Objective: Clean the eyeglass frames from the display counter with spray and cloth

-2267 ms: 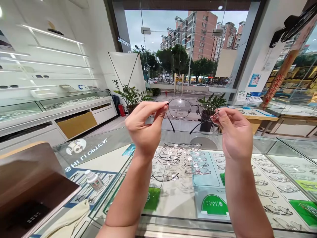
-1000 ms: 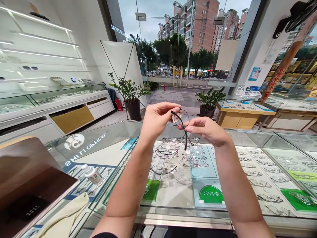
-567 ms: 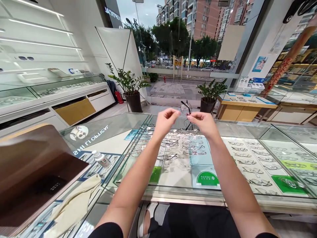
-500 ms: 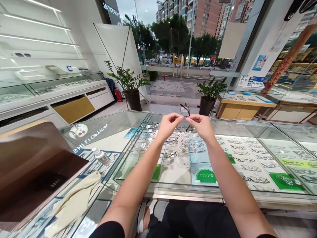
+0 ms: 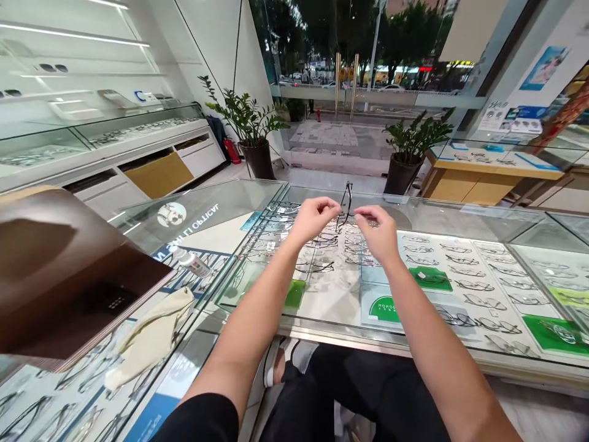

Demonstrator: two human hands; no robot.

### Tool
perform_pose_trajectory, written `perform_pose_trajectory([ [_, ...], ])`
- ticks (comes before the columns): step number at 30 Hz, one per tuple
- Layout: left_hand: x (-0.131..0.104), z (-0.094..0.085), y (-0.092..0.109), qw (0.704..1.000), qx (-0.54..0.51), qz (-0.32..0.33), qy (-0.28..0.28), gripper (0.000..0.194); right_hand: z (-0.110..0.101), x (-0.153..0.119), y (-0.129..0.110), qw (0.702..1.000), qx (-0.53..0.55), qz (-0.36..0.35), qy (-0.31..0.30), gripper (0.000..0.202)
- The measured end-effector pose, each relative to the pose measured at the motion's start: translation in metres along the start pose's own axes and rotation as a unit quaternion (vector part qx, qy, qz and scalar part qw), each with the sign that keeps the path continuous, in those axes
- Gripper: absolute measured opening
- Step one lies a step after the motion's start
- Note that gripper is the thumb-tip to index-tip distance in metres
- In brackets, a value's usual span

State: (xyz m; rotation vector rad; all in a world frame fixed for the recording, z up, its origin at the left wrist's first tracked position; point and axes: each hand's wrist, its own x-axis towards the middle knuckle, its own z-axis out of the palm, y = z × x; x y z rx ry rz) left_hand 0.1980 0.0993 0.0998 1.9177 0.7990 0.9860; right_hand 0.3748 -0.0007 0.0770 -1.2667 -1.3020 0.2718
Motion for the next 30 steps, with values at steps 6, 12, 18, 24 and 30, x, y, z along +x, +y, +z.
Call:
perform_pose_trajectory([
  [6,-0.006,-0.044,0.001,0.959,0.228,-0.025,-0.166,0.015,0.000,0.008,0.027,0.992,0.033,0.076,0.092,0.013],
  [12,-0.009,-0.046,-0.005,0.905,0.282,-0.159,-0.275,0.004,0.006,0.008,0.033,0.991,0.042,0.090,0.094,0.009],
  [18,-0.006,-0.036,-0.001,0.858,0.363,-0.204,-0.302,0.011,0.008,0.007,0.036,0.988,0.054,0.105,0.097,0.004],
  [24,-0.006,-0.034,-0.003,0.846,0.365,-0.234,-0.311,0.010,0.009,0.008,0.041,0.986,0.069,0.116,0.100,0.006],
  [30,-0.004,-0.035,-0.005,0.880,0.375,-0.190,-0.220,0.012,0.010,0.009,0.043,0.985,0.072,0.117,0.101,0.007],
])
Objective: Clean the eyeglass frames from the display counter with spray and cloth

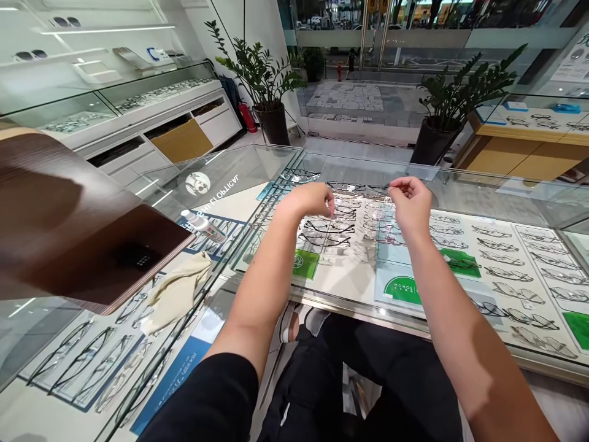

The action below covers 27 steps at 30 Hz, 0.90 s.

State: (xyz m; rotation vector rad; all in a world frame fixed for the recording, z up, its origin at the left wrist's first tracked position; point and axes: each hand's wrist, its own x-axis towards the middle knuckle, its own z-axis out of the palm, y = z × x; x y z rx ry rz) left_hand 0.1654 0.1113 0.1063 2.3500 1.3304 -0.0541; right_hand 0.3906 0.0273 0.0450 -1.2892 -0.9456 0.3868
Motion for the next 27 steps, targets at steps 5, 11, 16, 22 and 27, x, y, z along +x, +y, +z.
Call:
perform_pose_trajectory([
  [5,0.014,0.009,-0.003,1.000,0.018,-0.005,0.015,0.015,-0.001,0.002,0.001,1.000,-0.010,0.001,-0.002,0.006],
  [11,0.018,0.011,-0.004,0.999,0.031,-0.007,0.012,0.016,0.002,-0.010,-0.007,0.980,-0.109,0.016,-0.166,0.013],
  [16,0.013,0.007,-0.001,0.998,0.055,-0.021,-0.005,0.017,0.013,-0.026,-0.007,0.911,-0.280,-0.028,-0.302,0.030],
  [22,0.011,0.002,-0.005,0.999,0.043,-0.014,-0.024,0.016,0.016,-0.028,-0.003,0.898,-0.312,-0.036,-0.307,0.034],
  [27,0.003,-0.010,-0.016,0.997,-0.035,0.062,-0.021,0.010,0.012,-0.024,-0.003,0.916,-0.290,-0.019,-0.277,0.031],
])
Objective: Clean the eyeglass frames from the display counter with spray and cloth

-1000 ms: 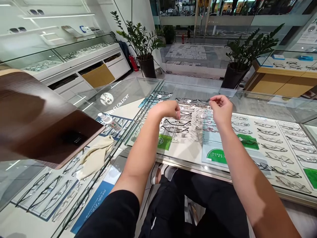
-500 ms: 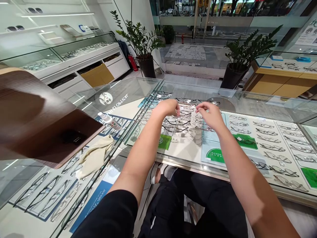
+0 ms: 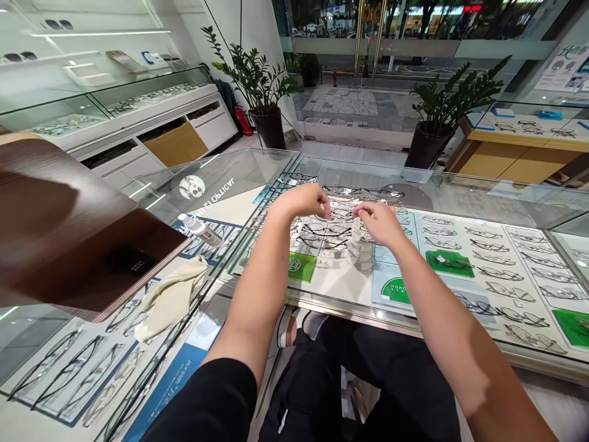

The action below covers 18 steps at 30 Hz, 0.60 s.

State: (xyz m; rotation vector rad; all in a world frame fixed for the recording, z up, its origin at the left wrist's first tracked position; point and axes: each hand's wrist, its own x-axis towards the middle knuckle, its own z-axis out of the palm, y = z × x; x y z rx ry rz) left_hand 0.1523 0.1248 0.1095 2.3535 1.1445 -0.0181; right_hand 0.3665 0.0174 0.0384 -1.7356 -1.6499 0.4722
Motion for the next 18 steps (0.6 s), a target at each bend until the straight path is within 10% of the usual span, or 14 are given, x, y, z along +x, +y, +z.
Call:
perform_pose_trajectory([
  [5,0.002,0.001,0.007,0.964,-0.223,0.088,0.113,0.024,-0.007,0.004,0.003,0.986,0.140,0.010,0.088,0.017],
  [10,0.021,0.028,0.032,0.834,-0.472,0.140,0.249,0.029,-0.015,-0.001,-0.011,0.967,0.203,-0.078,0.136,0.018],
  [18,0.028,0.054,0.051,0.790,-0.574,0.148,0.157,0.030,-0.020,-0.002,-0.015,0.951,0.204,-0.094,0.211,0.021],
])
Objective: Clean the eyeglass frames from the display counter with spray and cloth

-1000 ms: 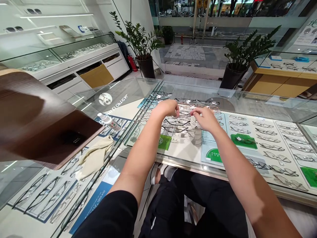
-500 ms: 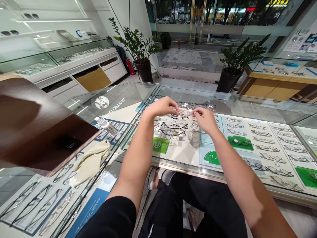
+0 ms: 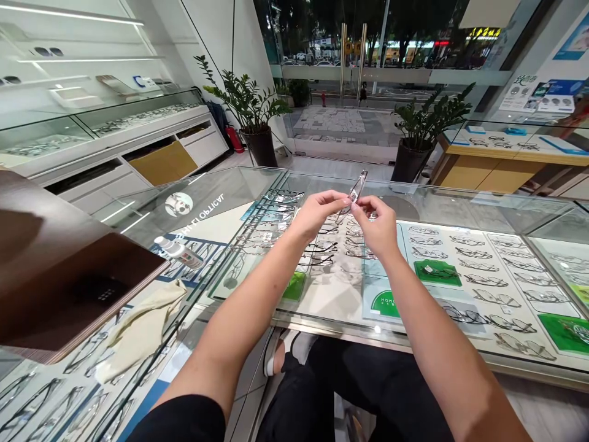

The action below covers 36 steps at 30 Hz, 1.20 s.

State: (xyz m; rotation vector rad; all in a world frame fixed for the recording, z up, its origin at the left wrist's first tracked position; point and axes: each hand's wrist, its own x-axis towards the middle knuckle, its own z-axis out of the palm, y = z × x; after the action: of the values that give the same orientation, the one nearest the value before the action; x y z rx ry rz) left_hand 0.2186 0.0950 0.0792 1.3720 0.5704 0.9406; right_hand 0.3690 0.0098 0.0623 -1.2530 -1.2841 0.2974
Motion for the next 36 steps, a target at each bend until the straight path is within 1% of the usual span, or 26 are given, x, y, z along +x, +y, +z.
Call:
perform_pose_trajectory([
  [6,-0.001,0.003,-0.002,1.000,0.005,0.009,-0.015,0.030,-0.004,0.005,0.002,1.000,0.027,0.007,0.010,0.021],
  [12,0.004,0.002,-0.010,1.000,0.022,0.014,0.014,0.034,-0.006,0.008,0.006,0.998,0.053,0.034,-0.006,0.023],
  [15,0.006,0.001,-0.013,0.999,0.017,0.003,0.027,0.037,-0.007,0.009,0.009,0.997,0.065,0.044,-0.004,0.023],
  [17,0.007,0.000,-0.014,0.999,0.008,-0.006,0.045,0.038,-0.008,0.010,0.011,0.997,0.061,0.053,0.006,0.025],
  [20,0.009,-0.001,-0.015,0.997,-0.015,-0.016,0.072,0.038,-0.008,0.012,0.014,0.996,0.054,0.063,0.044,0.025],
  [24,0.013,-0.003,-0.018,0.994,-0.057,-0.010,0.093,0.038,-0.009,0.014,0.019,0.989,0.074,0.098,0.086,0.022],
  [29,0.016,-0.005,-0.020,0.989,-0.083,0.020,0.122,0.040,-0.009,0.015,0.023,0.983,0.077,0.140,0.086,0.021],
  [36,0.014,-0.003,-0.015,0.980,-0.145,0.014,0.135,0.038,-0.006,0.014,0.030,0.977,0.076,0.165,0.113,0.023],
])
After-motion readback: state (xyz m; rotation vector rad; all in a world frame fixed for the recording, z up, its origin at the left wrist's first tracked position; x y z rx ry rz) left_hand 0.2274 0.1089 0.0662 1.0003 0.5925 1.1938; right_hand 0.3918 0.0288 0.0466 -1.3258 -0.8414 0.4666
